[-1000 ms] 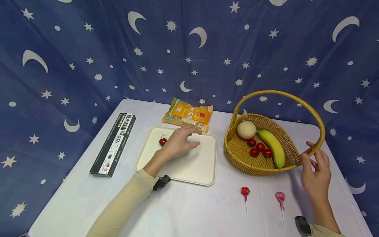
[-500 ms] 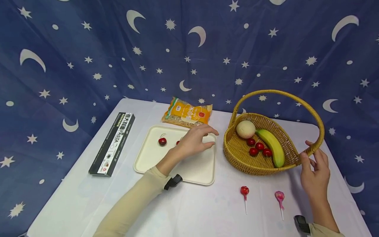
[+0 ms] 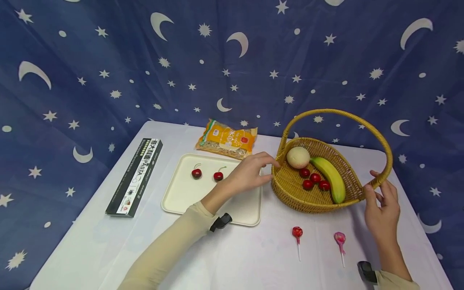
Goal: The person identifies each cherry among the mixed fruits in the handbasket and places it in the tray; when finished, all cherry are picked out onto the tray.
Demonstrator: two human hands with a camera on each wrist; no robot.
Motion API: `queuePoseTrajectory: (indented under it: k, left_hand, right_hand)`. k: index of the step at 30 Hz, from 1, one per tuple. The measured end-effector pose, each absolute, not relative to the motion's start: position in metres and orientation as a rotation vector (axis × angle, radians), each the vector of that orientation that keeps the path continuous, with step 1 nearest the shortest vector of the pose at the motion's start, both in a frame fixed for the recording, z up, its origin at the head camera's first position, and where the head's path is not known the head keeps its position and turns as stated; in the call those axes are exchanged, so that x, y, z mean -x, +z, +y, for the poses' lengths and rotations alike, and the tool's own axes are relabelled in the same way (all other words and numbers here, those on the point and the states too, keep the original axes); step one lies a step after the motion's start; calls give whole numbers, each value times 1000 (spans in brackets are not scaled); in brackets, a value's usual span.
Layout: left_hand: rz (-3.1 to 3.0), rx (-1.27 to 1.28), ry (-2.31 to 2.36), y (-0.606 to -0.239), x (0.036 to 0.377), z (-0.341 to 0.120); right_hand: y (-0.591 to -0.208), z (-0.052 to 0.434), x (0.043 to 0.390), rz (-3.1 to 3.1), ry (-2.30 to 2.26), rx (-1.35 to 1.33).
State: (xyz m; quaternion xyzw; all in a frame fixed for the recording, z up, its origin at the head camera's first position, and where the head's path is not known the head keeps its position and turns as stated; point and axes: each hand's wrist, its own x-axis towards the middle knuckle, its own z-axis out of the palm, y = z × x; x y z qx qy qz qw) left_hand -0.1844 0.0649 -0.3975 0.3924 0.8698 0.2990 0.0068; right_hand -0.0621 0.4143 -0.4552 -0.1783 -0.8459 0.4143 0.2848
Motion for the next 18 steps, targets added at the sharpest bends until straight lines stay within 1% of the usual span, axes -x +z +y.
queuePoseTrajectory:
  k: [13, 18]
  left_hand:
    - [2666, -1229, 990, -405, 185, 99]
    - [2665, -1246, 941, -408, 185, 112]
  right_hand:
    - [-453, 412, 62, -2261, 1106, 467]
    - [-454, 412, 61, -2263, 1107, 489]
